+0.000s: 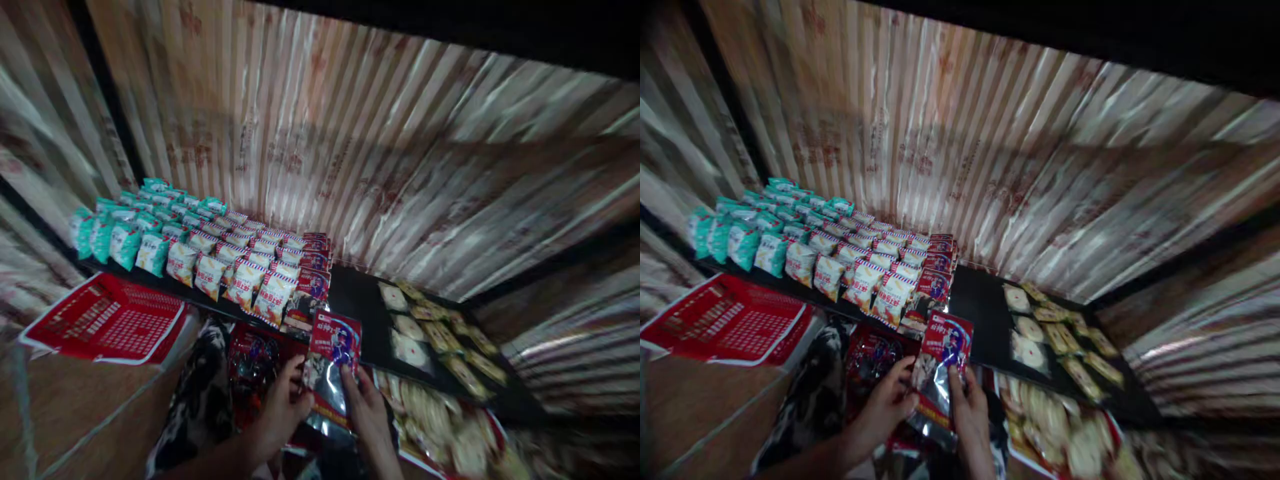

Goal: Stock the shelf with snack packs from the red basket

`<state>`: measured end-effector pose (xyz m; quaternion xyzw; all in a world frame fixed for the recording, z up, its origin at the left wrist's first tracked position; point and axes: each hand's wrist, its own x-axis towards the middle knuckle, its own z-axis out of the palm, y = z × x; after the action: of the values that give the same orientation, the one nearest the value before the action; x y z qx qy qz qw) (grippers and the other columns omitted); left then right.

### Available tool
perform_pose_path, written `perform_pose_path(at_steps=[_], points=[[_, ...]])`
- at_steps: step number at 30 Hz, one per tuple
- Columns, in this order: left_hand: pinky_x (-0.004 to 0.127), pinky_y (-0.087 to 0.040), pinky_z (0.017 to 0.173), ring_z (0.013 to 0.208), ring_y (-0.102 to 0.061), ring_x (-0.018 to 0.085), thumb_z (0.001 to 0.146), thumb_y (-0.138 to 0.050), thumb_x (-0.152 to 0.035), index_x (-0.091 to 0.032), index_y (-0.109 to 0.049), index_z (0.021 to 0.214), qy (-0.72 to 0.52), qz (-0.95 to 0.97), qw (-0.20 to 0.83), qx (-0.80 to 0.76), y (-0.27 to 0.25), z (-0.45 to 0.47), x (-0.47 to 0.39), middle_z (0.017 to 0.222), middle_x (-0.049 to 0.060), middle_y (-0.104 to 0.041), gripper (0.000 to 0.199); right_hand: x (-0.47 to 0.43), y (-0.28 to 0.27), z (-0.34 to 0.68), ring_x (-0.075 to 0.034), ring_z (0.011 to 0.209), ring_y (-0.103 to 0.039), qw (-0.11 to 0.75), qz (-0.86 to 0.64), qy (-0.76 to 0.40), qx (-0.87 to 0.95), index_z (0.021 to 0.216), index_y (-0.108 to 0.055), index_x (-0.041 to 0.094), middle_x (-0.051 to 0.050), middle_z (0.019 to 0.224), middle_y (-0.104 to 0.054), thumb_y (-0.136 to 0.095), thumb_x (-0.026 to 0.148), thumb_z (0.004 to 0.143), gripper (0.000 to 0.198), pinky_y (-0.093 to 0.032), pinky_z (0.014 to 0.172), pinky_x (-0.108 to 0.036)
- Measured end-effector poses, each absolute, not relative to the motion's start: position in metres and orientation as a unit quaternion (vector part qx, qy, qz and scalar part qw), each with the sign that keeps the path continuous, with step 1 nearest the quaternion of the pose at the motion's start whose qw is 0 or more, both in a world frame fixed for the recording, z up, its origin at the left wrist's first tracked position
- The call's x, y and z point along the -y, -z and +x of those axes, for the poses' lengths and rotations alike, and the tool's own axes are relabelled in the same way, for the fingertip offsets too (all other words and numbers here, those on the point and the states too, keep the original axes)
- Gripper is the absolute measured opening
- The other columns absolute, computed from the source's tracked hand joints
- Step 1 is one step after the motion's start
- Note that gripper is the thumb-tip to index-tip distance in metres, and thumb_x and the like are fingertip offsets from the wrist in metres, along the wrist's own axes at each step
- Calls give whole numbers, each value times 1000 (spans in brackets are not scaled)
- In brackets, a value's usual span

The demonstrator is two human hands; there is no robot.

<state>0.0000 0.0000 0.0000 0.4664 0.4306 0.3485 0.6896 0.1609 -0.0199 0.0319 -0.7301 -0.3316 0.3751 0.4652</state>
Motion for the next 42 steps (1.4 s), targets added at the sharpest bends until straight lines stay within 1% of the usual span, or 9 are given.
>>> perform_pose_path(at_steps=[5, 10, 14, 18, 21, 26, 32, 37, 42], points=[[29, -46, 89, 106, -55, 19, 70, -52, -7, -22, -45, 123, -404, 484, 670, -392, -7, 5, -1, 125, 8, -52, 56, -5, -46, 171, -20, 67, -63, 497, -705, -396, 315, 94, -62, 18, -1, 73, -70, -60, 60, 67, 50, -48, 59, -27], [28, -50, 84, 101, -56, 17, 70, -50, -9, -20, -54, 113, -442, 516, 612, -405, -11, 13, -17, 119, 8, -51, 44, -34, -57, 169, -18, 63, -61, 518, -684, -378, 347, 90, -59, 18, -1, 74, -69, -61, 58, 67, 46, -48, 59, -27], [30, -51, 85, 102, -56, 17, 71, -49, -9, -19, -58, 106, -489, 531, 549, -420, -5, 20, -38, 122, 8, -47, 38, -64, -57, 170, -19, 68, -61, 503, -700, -329, 386, 99, -58, 17, -4, 82, -69, -59, 57, 67, 51, -49, 63, -29], [33, -51, 88, 105, -55, 17, 71, -48, -7, -19, -59, 105, -507, 552, 495, -440, -1, 24, -65, 117, 8, -51, 37, -97, -53, 174, -22, 79, -63, 475, -717, -267, 434, 108, -57, 15, -8, 93, -68, -56, 56, 68, 57, -50, 71, -32], [34, -51, 88, 105, -56, 18, 73, -48, -7, -18, -59, 106, -499, 568, 456, -470, -1, 27, -83, 119, 9, -52, 37, -119, -51, 176, -23, 90, -63, 468, -720, -243, 451, 121, -50, 14, -11, 101, -67, -55, 52, 69, 64, -50, 77, -34], [38, -48, 94, 115, -51, 22, 77, -47, -11, -17, -59, 111, -495, 600, 396, -488, 3, 33, -95, 126, 12, -50, 37, -141, -51, 178, -22, 80, -66, 430, -741, -201, 476, 133, -39, 14, -9, 92, -68, -52, 46, 72, 70, -50, 73, -34], [43, -38, 103, 122, -45, 23, 78, -42, -8, -18, -60, 113, -469, 643, 351, -493, 7, 32, -92, 131, 11, -48, 40, -154, -52, 175, -21, 81, -65, 368, -741, -117, 550, 118, -54, 14, -11, 98, -68, -43, 39, 78, 49, -48, 75, -32], [41, -40, 102, 120, -48, 21, 79, -39, -8, -16, -58, 116, -457, 655, 339, -498, 10, 29, -93, 127, 12, -52, 42, -161, -51, 167, -21, 80, -65, 298, -766, -93, 562, 121, -53, 16, -9, 93, -68, -41, 36, 82, 46, -48, 72, -30], [40, -40, 102, 122, -46, 21, 81, -37, -9, -14, -56, 119, -465, 660, 329, -489, 15, 28, -92, 128, 12, -52, 43, -161, -52, 161, -20, 95, -61, 278, -760, -60, 585, 112, -60, 17, -9, 107, -64, -39, 32, 84, 39, -46, 83, -30]])
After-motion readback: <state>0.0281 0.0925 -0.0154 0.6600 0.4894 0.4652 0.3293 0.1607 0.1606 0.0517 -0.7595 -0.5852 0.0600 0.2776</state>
